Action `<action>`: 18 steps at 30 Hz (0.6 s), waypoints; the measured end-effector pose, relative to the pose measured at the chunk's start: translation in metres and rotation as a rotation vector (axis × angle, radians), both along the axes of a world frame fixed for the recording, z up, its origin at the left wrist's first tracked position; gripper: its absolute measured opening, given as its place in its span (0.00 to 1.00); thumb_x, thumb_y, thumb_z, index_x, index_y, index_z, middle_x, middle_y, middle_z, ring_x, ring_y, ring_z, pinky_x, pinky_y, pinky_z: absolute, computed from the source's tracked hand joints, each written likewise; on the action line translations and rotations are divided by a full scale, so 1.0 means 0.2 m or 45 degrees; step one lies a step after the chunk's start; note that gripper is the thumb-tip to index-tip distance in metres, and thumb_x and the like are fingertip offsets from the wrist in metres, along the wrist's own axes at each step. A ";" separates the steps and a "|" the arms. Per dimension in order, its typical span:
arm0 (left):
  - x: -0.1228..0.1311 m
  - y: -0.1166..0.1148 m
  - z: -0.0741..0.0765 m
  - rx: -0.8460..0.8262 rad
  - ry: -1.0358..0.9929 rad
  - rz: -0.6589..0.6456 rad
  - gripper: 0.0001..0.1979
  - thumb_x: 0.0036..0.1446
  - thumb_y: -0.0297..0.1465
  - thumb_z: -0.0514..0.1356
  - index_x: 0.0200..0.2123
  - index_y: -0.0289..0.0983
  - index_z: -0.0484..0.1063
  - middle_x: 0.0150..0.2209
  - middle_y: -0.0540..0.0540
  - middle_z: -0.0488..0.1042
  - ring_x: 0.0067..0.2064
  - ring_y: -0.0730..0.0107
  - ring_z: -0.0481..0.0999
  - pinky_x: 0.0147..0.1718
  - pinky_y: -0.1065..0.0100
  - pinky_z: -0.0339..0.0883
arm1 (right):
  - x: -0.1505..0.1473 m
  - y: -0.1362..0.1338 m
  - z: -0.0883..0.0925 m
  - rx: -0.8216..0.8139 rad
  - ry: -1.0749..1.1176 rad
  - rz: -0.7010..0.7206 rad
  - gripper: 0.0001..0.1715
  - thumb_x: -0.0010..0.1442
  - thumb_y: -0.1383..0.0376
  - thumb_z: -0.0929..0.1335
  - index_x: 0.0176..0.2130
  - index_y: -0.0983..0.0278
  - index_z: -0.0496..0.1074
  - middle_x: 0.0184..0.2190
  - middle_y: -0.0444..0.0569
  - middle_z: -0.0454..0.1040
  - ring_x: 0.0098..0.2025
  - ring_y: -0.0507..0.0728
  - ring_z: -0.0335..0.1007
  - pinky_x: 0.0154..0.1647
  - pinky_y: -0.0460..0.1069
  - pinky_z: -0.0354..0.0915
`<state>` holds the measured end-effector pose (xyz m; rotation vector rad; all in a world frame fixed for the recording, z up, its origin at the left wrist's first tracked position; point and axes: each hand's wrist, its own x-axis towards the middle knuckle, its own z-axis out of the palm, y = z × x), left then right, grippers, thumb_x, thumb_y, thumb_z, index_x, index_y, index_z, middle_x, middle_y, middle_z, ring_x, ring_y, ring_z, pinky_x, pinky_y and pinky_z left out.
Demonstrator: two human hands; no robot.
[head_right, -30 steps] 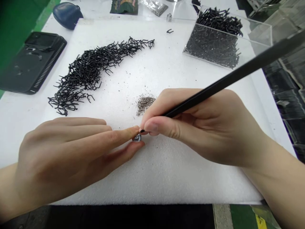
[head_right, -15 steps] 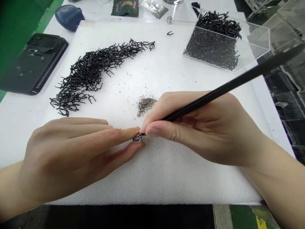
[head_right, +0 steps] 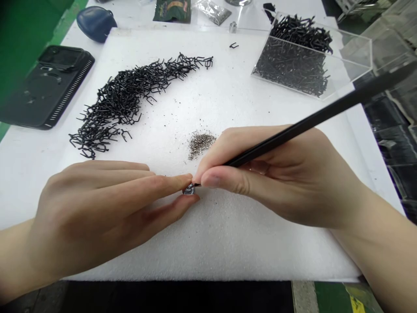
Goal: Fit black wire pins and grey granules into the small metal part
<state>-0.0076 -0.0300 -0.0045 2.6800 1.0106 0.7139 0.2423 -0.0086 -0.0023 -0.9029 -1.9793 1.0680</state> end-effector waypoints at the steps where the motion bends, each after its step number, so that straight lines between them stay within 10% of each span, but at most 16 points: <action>1: 0.00 0.00 0.00 0.012 -0.002 -0.002 0.09 0.66 0.30 0.67 0.33 0.34 0.82 0.20 0.58 0.63 0.21 0.78 0.61 0.20 0.65 0.55 | 0.00 0.00 0.00 0.000 -0.009 -0.005 0.06 0.64 0.66 0.77 0.40 0.53 0.85 0.37 0.43 0.86 0.38 0.60 0.85 0.36 0.54 0.79; 18: 0.01 0.00 0.01 0.012 0.000 -0.002 0.07 0.66 0.28 0.66 0.34 0.34 0.82 0.20 0.58 0.63 0.21 0.77 0.61 0.20 0.65 0.55 | 0.00 -0.01 0.02 -0.006 -0.040 -0.032 0.07 0.64 0.67 0.77 0.39 0.53 0.84 0.37 0.42 0.86 0.37 0.59 0.84 0.36 0.53 0.80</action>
